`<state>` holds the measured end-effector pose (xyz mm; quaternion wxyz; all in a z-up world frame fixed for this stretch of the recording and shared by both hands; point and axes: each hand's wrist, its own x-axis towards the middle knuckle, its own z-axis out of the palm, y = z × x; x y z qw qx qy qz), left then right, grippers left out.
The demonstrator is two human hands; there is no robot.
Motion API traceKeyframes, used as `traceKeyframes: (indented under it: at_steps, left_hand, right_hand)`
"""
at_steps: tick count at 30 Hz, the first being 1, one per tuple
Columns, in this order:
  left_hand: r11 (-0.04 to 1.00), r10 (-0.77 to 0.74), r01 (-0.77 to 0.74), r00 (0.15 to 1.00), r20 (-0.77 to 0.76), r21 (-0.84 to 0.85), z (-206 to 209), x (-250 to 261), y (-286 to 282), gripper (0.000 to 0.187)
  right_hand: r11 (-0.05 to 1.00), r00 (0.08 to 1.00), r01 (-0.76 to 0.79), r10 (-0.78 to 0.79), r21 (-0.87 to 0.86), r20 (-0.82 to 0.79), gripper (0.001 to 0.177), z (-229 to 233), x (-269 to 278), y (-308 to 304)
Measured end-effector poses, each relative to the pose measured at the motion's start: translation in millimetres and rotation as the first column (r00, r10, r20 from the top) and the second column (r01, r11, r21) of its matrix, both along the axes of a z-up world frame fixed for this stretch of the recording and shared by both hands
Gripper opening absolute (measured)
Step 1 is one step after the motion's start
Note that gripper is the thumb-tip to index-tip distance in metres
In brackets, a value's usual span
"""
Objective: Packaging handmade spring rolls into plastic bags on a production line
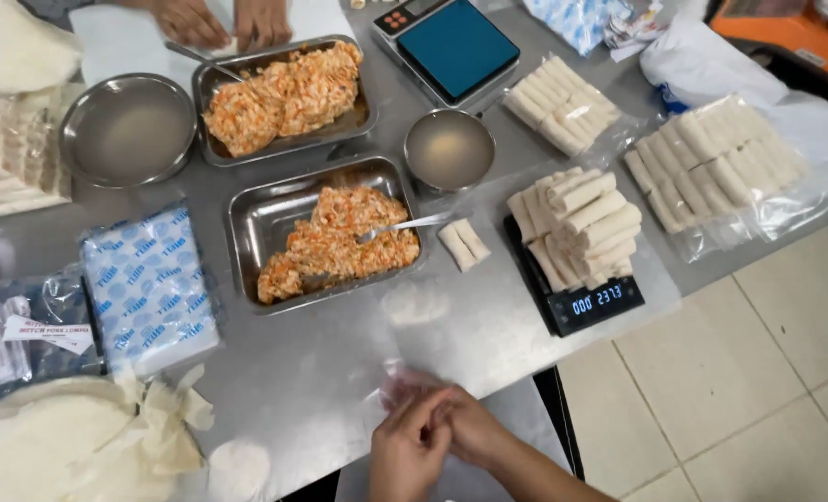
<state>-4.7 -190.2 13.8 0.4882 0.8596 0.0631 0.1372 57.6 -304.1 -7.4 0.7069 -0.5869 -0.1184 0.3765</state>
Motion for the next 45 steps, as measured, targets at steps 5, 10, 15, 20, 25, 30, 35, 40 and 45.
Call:
traceKeyframes:
  at_steps: [5, 10, 15, 20, 25, 30, 35, 40, 45]
  left_hand:
    - [0.972, -0.235, 0.234, 0.972, 0.008, 0.014, 1, -18, -1, 0.061]
    - [0.853, -0.442, 0.501, 0.843, 0.306, -0.147, 52, -21, -19, 0.022]
    - [0.814, -0.480, 0.503, 0.864, 0.152, -0.292, 58, -31, -15, 0.020]
    - [0.948, 0.310, -0.319, 0.915, -0.257, 0.008, 18, -5, 57, 0.075]
    - [0.870, 0.491, -0.459, 0.765, -0.416, 0.183, -42, 1, 153, 0.052]
    - [0.409, 0.502, -0.447, 0.838, 0.213, 0.796, -31, 21, 182, 0.071]
    - [0.926, -0.020, -0.079, 0.967, 0.255, 0.370, 61, 131, 66, 0.033]
    - [0.930, -0.323, 0.230, 0.883, 0.340, 0.286, 96, 229, -55, 0.018]
    - [0.817, -0.400, 0.216, 0.880, 0.257, 0.535, 98, 271, -132, 0.024]
  right_hand:
    - [0.906, 0.696, 0.340, -0.062, 0.253, -0.716, 0.073, 17, 7, 14]
    - [0.901, 0.757, 0.335, -0.084, 0.275, -0.649, 0.059, -2, 14, 26]
    - [0.879, 0.851, 0.327, -0.113, 0.347, -0.513, 0.073, 9, 27, 30]
    - [0.763, 0.657, 0.183, 0.374, 0.620, -0.655, 0.094, 33, 30, 5]
    - [0.932, 0.940, -0.298, 0.324, 0.207, -0.108, 0.065, 37, 30, -36]
    - [0.977, 0.753, -0.037, 0.165, -0.209, 0.637, 0.034, 120, 107, -140]
    - [0.712, 0.177, 0.587, 0.353, -0.387, 0.919, 0.036, 120, 200, -183]
    - [0.698, 0.013, 0.704, 0.170, -0.130, 0.985, 0.027, 70, 197, -201]
    - [0.642, 0.076, 0.742, -0.368, 0.194, 0.927, 0.017, 56, 172, -207]
